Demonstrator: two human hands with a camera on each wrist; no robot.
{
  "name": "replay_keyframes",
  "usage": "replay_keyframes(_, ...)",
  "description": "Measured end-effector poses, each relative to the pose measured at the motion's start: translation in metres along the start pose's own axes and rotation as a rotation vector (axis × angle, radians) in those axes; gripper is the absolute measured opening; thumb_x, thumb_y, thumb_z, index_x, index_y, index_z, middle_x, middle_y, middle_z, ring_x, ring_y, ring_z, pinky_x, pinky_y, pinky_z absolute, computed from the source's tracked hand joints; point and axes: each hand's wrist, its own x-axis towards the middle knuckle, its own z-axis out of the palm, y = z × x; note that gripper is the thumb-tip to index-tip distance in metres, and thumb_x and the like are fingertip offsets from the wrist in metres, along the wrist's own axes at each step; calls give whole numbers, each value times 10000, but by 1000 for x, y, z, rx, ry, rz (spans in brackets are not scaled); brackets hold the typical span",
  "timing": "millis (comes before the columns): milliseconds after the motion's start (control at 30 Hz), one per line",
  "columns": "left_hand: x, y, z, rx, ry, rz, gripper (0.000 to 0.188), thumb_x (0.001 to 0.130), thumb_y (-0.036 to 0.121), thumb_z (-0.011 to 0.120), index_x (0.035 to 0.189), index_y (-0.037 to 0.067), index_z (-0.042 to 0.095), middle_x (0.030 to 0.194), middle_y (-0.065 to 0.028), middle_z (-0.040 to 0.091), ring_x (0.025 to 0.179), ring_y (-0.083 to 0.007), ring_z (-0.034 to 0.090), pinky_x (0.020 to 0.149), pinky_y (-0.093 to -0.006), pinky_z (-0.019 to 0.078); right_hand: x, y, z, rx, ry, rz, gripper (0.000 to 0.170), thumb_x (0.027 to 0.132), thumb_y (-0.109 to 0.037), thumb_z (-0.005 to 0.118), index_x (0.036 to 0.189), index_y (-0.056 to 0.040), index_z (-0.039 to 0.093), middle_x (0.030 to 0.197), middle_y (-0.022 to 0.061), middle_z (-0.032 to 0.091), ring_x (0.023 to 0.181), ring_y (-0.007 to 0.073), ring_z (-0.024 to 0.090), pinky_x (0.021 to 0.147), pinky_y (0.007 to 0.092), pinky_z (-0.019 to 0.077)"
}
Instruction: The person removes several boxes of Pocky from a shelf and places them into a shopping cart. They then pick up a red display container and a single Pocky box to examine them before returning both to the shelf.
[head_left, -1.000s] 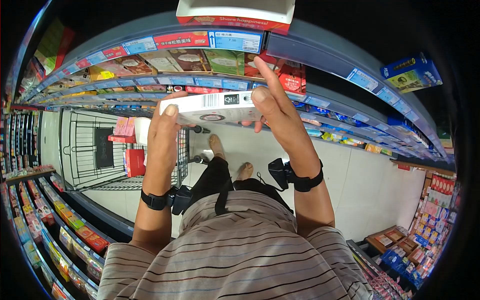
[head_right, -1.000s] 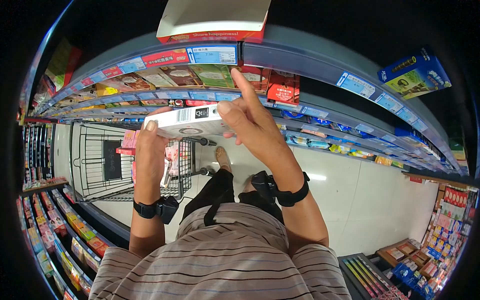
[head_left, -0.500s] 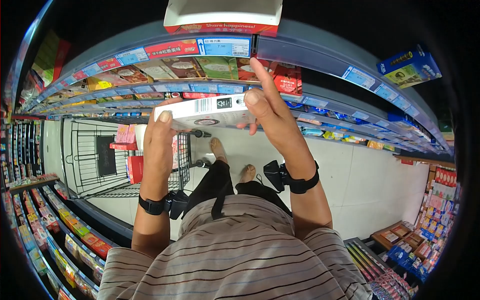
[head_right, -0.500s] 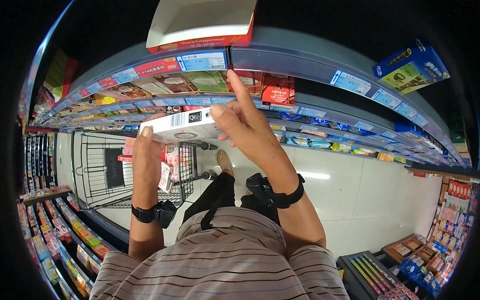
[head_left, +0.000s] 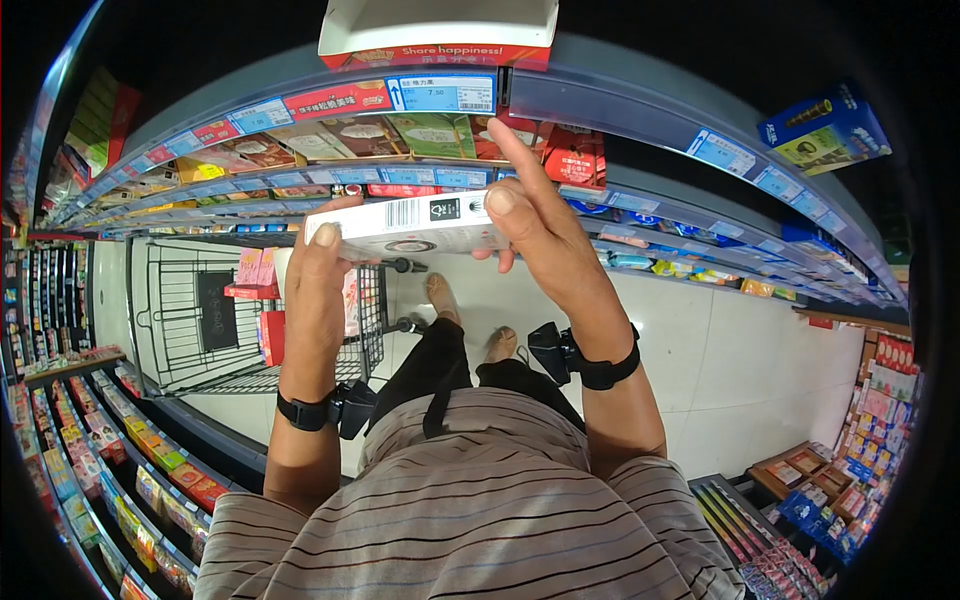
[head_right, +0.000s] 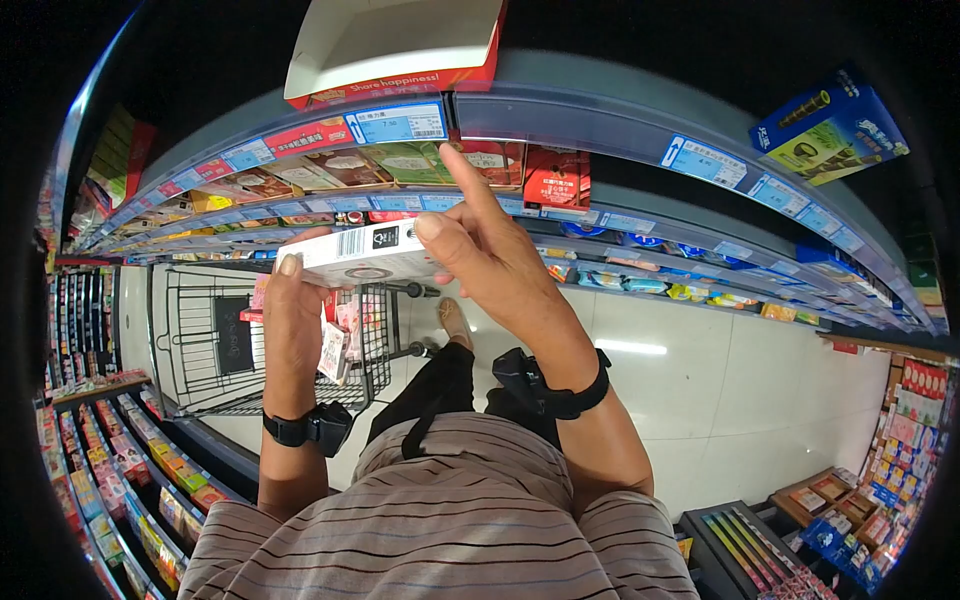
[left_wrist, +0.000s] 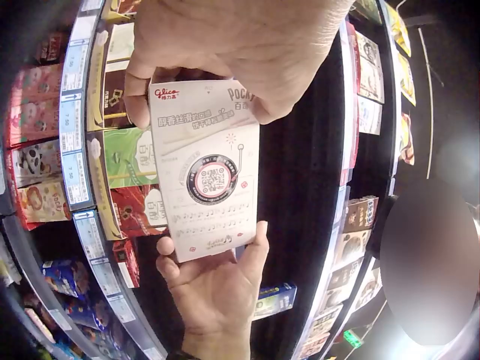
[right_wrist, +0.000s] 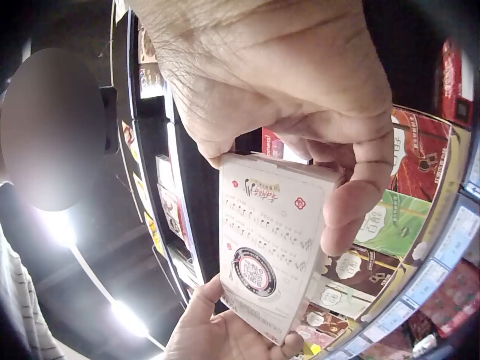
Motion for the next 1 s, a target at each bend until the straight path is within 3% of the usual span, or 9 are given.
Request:
replay_keyframes(400,2,1,0,2,-1,5,524,1027,393,482,1328,-31,539,1177,-159,636,1059,-226,616,910,-376,496,4,0,1,-31,3,-11,847,971,-534,593,1617,-129,225,999,105,667,795,165,667,588,279,497)
replay_keyframes(500,3,1,0,6,5,4,522,1025,394,487,1326,-29,541,1177,-155,637,1059,-223,616,909,-373,495,4,1,7,-26,47,-76,727,1032,-435,518,1594,-54,258,859,63,599,717,132,634,527,233,441)
replay_keyframes(1000,3,-1,-4,-16,1,-18,519,1021,407,509,1308,-24,555,1149,-126,646,1040,-192,614,891,-351,492,1,-4,6,-52,48,-27,710,1031,-418,505,1603,-84,250,959,81,637,766,153,657,555,241,464)
